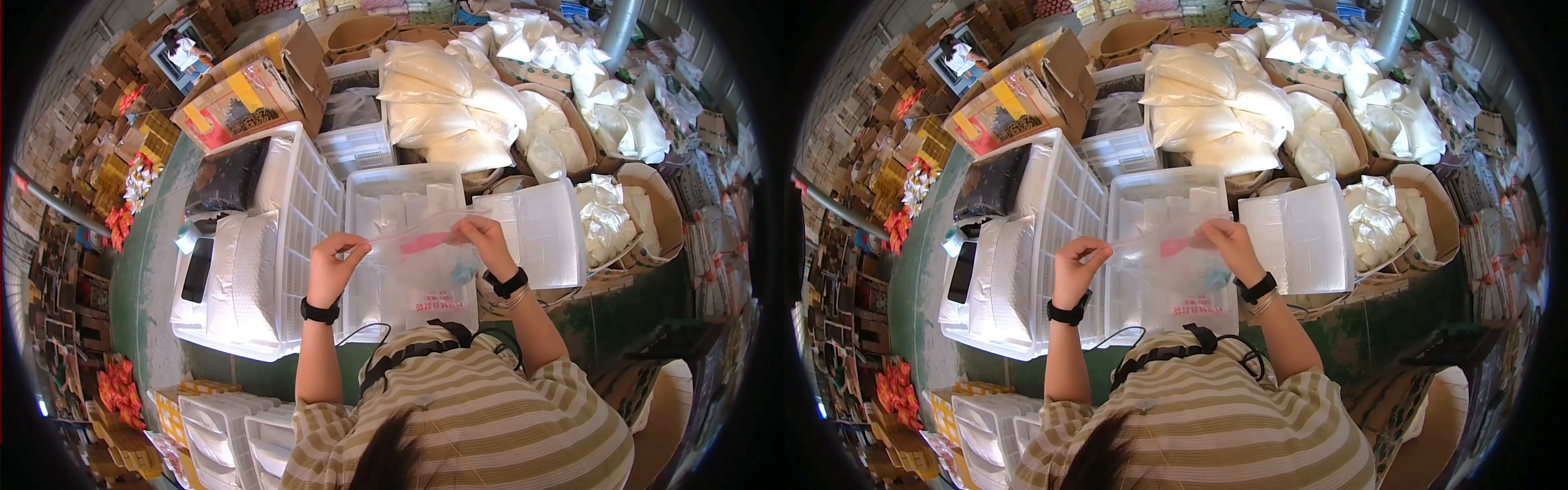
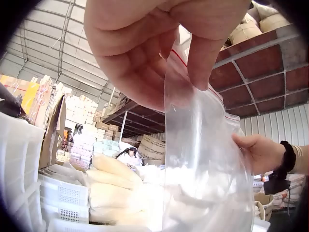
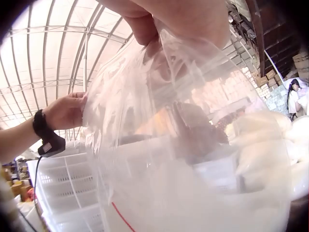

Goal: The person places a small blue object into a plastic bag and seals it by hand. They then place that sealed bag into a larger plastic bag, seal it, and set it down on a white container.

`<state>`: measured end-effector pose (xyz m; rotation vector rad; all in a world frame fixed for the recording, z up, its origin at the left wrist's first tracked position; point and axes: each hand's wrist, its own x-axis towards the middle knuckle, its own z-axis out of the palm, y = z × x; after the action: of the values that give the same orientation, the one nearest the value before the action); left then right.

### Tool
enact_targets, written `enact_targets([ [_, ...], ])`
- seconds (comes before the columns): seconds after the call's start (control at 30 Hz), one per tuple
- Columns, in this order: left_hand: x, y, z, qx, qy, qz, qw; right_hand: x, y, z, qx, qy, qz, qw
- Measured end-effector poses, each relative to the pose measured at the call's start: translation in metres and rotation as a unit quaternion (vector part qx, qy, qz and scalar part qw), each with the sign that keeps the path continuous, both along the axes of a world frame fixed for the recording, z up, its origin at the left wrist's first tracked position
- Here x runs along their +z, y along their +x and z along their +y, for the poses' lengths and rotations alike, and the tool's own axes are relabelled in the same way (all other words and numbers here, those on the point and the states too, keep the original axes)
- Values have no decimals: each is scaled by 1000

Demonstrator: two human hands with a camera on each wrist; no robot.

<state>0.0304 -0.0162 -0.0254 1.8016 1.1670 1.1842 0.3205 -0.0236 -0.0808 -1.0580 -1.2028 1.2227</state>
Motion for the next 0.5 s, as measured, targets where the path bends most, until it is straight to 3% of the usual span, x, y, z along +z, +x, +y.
enact_targets([
  [0.2, 11, 7, -5, 47, 49, 85, 994, -1, -2, -1, 1, -28, 34, 999],
  [0.5, 2, 1, 0, 46, 92, 93, 990, -4, 1, -2, -11, -26, 14, 1000],
])
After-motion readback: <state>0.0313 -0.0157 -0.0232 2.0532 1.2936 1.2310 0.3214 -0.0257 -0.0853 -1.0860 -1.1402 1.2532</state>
